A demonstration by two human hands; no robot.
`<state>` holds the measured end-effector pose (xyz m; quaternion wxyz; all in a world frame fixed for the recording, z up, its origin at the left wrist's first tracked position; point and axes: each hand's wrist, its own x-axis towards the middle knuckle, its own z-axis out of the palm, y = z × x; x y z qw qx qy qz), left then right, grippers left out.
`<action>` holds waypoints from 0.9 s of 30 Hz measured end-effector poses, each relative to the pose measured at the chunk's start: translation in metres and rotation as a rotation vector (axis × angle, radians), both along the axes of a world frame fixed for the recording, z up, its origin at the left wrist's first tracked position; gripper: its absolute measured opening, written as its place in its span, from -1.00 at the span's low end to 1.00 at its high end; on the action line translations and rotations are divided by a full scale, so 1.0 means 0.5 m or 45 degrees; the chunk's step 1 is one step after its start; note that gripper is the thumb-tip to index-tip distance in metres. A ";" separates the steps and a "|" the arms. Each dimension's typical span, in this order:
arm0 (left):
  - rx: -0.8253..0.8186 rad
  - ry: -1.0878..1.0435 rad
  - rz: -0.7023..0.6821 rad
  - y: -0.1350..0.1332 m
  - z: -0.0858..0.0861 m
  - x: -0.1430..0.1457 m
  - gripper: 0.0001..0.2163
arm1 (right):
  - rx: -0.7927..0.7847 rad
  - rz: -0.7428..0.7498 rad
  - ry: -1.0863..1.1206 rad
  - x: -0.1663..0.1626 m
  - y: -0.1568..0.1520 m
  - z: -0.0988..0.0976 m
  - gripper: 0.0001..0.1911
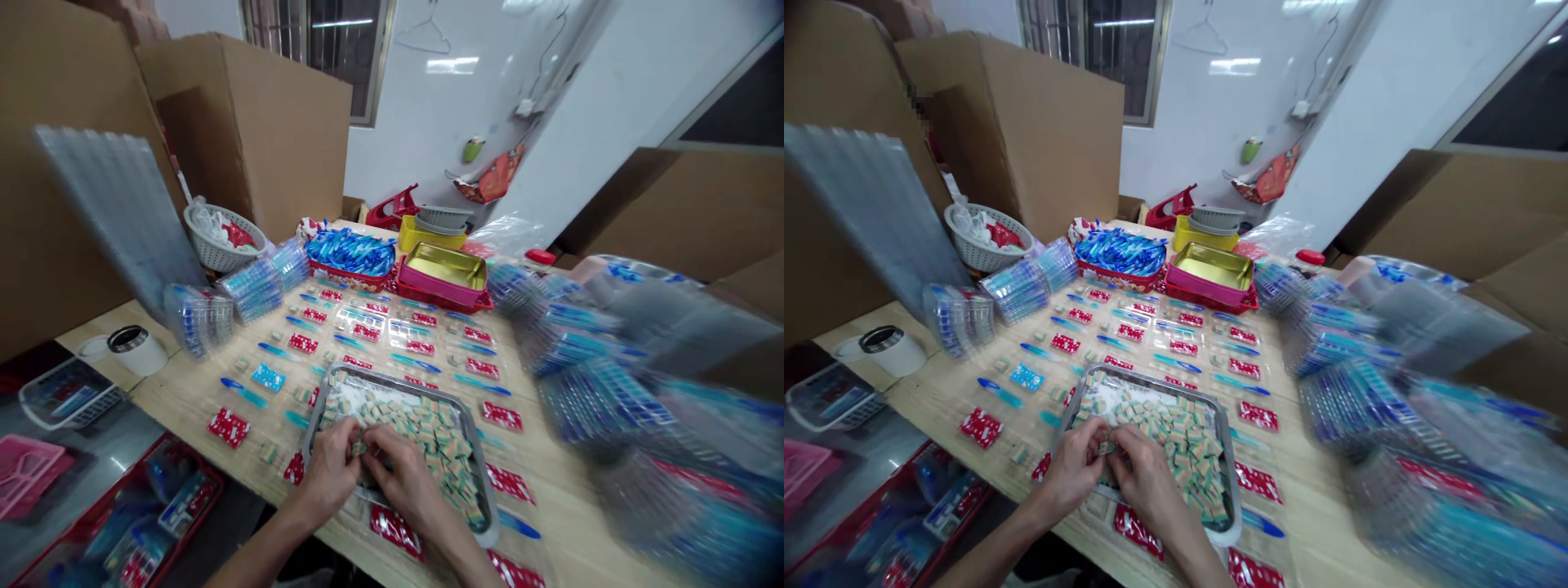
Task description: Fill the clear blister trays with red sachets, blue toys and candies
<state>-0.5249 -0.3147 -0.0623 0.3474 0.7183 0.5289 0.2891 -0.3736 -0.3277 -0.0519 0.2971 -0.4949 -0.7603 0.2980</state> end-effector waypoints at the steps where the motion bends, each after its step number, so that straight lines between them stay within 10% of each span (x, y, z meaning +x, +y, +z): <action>1: -0.021 -0.026 0.007 0.001 0.000 -0.001 -0.66 | 0.006 0.057 -0.069 0.000 0.003 0.010 -0.79; 8: -0.068 -0.195 0.014 0.003 0.000 -0.016 -0.61 | 0.092 0.367 -0.401 -0.017 0.042 0.050 -0.77; 15: -0.092 -0.400 0.409 -0.010 0.026 -0.130 -0.68 | -0.184 0.207 -0.163 -0.061 0.156 0.048 -0.91; 21: 0.104 -0.635 0.953 -0.044 -0.014 -0.300 -0.95 | -0.468 0.436 0.276 -0.295 0.241 0.033 -0.88; 27: 0.250 -0.791 1.275 -0.030 -0.080 -0.426 -0.85 | -0.362 0.338 0.091 -0.528 0.256 0.000 -0.96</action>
